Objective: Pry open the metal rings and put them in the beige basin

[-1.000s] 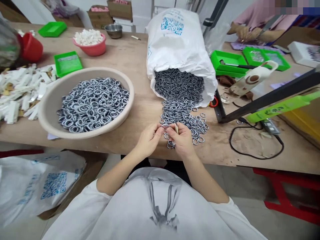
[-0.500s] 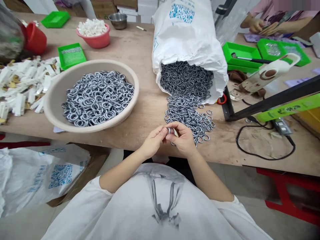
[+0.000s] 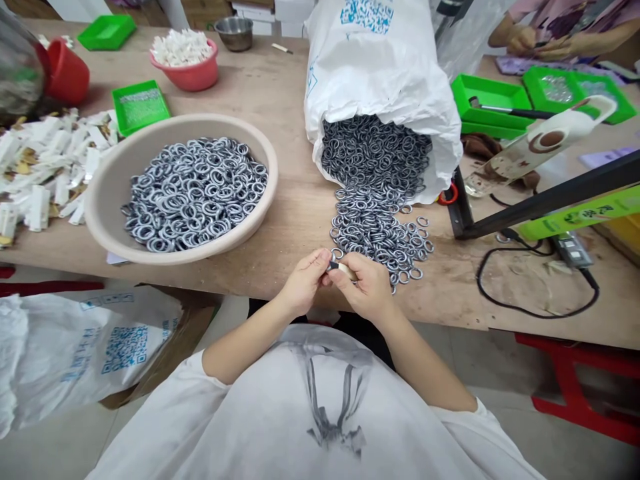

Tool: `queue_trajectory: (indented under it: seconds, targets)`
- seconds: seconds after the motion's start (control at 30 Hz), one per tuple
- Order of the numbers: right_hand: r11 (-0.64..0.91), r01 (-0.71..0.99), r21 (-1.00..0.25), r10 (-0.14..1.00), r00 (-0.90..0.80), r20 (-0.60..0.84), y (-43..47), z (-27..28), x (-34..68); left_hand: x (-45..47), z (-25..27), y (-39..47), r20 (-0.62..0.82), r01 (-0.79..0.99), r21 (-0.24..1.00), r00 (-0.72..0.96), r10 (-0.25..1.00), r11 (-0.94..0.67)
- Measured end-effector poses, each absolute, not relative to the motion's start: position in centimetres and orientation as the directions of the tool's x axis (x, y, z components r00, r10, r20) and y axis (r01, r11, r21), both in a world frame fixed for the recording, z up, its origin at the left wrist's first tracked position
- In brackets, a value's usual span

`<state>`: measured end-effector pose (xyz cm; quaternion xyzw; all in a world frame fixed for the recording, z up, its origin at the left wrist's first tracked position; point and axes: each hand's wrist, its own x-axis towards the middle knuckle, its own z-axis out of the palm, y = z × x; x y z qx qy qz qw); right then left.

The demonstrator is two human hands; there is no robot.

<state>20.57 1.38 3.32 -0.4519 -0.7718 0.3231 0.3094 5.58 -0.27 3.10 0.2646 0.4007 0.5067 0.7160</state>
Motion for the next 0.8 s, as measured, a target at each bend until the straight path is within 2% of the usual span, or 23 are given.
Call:
queue_trajectory:
  seconds: [0.27,0.4,0.5,0.67,0.8]
  targets:
    - [0.415,0.54,-0.732,0.879,-0.447,0.168,1.2,3.5,20.3,5.7,3.1,-0.5,-0.322,-0.538,0.759,0.18,0.93,0.367]
    - [0.222,0.627,-0.747,0.953,-0.302,0.029,3.7,2.2,21.2,5.2,2.8,-1.4,-0.248,-0.472,0.802,0.295,0.923,0.366]
    - [0.073,0.83,-0.553,0.988,-0.137,-0.074,6.9,1.2,21.6,4.5,2.4,-1.7,-0.223,-0.444,0.823,0.32,0.921,0.354]
    - [0.175,0.95,-0.259,0.98,-0.192,-0.044,10.9,0.7,19.6,3.4,1.3,-1.0,-0.259,-0.411,0.84,0.268,0.928,0.353]
    - [0.234,0.961,-0.148,0.961,-0.251,-0.112,13.1,0.3,18.1,2.5,0.7,-0.4,-0.358,-0.475,0.776,0.209,0.91,0.415]
